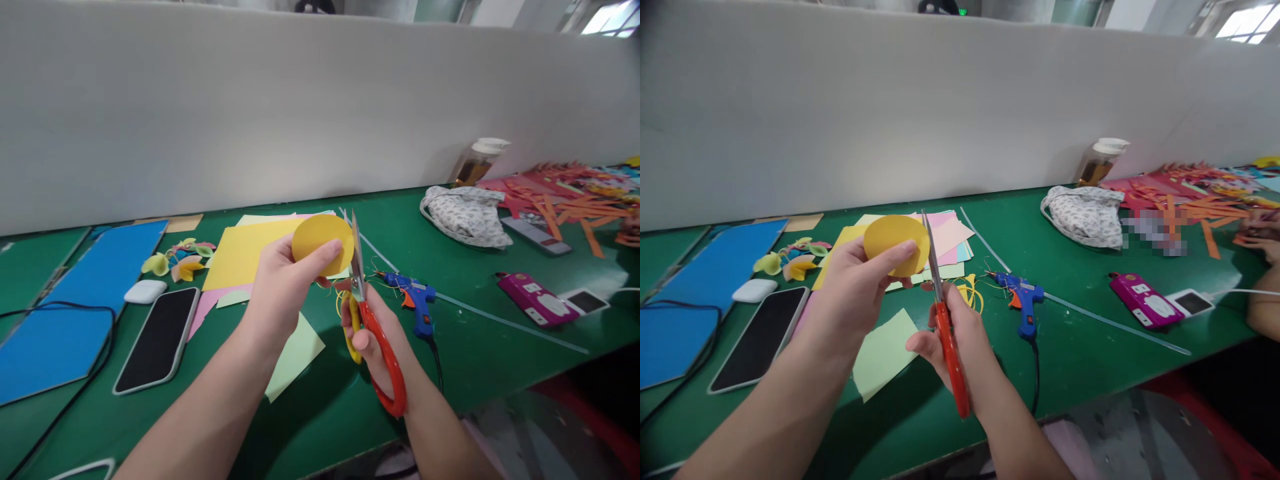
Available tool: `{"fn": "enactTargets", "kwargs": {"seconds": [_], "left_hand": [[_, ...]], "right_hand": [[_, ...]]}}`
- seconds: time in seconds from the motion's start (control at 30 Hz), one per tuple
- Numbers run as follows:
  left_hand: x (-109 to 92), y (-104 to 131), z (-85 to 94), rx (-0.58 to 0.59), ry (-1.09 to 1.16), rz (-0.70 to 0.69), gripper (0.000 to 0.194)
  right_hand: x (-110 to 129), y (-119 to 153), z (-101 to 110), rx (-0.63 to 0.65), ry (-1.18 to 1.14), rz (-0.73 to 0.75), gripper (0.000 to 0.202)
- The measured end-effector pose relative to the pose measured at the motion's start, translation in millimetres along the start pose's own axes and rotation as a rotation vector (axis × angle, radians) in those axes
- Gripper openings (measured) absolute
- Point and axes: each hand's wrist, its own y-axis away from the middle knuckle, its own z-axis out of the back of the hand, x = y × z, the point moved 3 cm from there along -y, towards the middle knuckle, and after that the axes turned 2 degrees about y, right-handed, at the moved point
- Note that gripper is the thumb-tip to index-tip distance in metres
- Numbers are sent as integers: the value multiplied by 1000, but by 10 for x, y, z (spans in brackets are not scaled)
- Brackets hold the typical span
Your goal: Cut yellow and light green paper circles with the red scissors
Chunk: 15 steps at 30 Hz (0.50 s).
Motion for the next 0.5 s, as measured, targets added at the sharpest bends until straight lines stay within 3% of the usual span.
{"fn": "enactTargets", "kwargs": {"seconds": [0.5], "left_hand": [[-38,-26,24,5,-96,14,23]], "right_hand": [[49,7,-32,-37,-45,-30,87]]}}
